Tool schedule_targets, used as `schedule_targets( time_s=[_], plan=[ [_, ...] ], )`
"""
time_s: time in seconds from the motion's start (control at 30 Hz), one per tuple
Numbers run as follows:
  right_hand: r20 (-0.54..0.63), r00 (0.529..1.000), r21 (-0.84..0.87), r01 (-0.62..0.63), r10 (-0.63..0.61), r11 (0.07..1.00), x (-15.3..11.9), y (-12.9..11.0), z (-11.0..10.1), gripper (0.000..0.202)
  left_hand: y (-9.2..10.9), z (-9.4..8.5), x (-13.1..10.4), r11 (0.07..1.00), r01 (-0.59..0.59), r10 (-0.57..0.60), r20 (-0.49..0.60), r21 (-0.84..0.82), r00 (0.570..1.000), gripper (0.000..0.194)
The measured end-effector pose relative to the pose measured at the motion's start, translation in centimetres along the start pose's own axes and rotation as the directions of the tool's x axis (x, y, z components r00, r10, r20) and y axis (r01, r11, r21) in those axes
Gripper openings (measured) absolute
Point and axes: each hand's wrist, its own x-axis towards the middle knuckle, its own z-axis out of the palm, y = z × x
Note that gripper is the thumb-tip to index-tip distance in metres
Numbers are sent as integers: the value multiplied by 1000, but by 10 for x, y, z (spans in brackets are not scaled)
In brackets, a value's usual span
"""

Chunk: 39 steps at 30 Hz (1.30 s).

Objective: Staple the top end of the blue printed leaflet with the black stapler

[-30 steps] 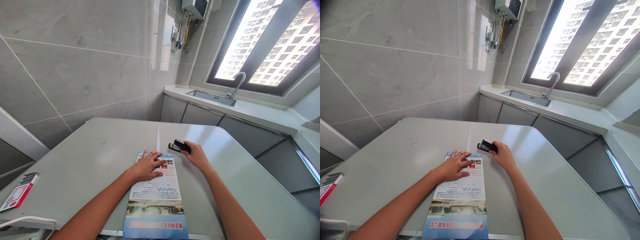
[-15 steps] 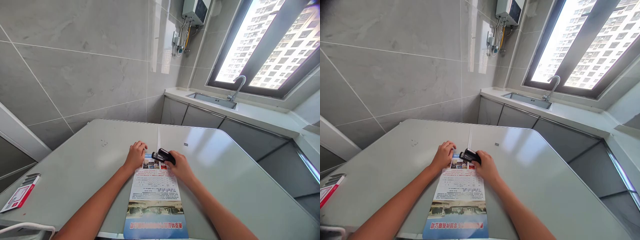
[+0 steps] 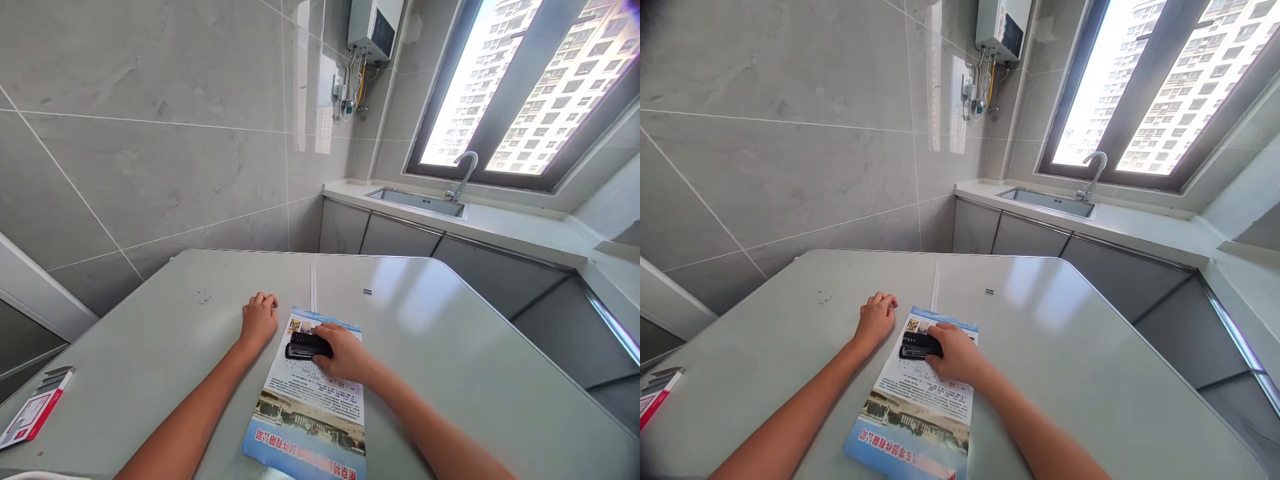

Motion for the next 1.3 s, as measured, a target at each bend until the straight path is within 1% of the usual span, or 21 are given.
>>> schedule_targets(
  time_s=[0.13,0.23,0.3,0.47,0.57,0.67,0.9,1.07,1.13,1.2,1.23,1.27,1.3],
  plan=[
    [89,996,8,17,-17,1000,-7,16,-24,24,0,-1,-1,1000,-7,7,0,1,1000,21],
    [159,987,-5,-22,23,1000,-13,31,-40,22,-3,0,-1,1000,-20,20,-7,-3,1000,19],
    [184,982,-9,-52,52,999,-17,43,-49,25,-4,1,-1,1000,-24,24,-9,-7,1000,19],
    [233,966,13,-121,114,993,-25,73,-68,41,-5,3,-1,1000,-18,18,5,-11,1000,18],
    [252,957,36,-155,141,987,-28,85,-76,44,-5,3,-1,1000,-19,19,7,-8,1000,18],
    [260,958,46,-137,120,990,-29,92,-80,44,-5,2,-1,1000,-20,20,5,-7,1000,19],
    [253,966,74,-78,57,994,-32,107,-81,46,-5,3,-1,1000,-20,20,1,-11,1000,19],
    [251,965,87,-106,81,991,-35,108,-83,47,-6,3,-2,999,-29,29,-4,-20,1000,18],
    [252,963,94,-119,92,988,-38,108,-88,49,-5,3,-2,999,-29,29,-2,-23,1000,19],
    [267,960,143,-129,87,981,-41,113,-94,50,-5,2,-2,999,-22,22,9,-26,1000,19],
    [247,964,174,-146,101,974,-42,118,-97,46,-5,1,-2,999,-18,19,15,-30,1000,19],
    [189,971,195,-182,145,964,-44,124,-101,40,-4,1,-1,999,-15,16,20,-32,1000,20],
    [88,968,190,-249,236,949,-45,132,-103,33,-4,0,-1,999,-12,13,24,-33,1000,20]
  ],
)
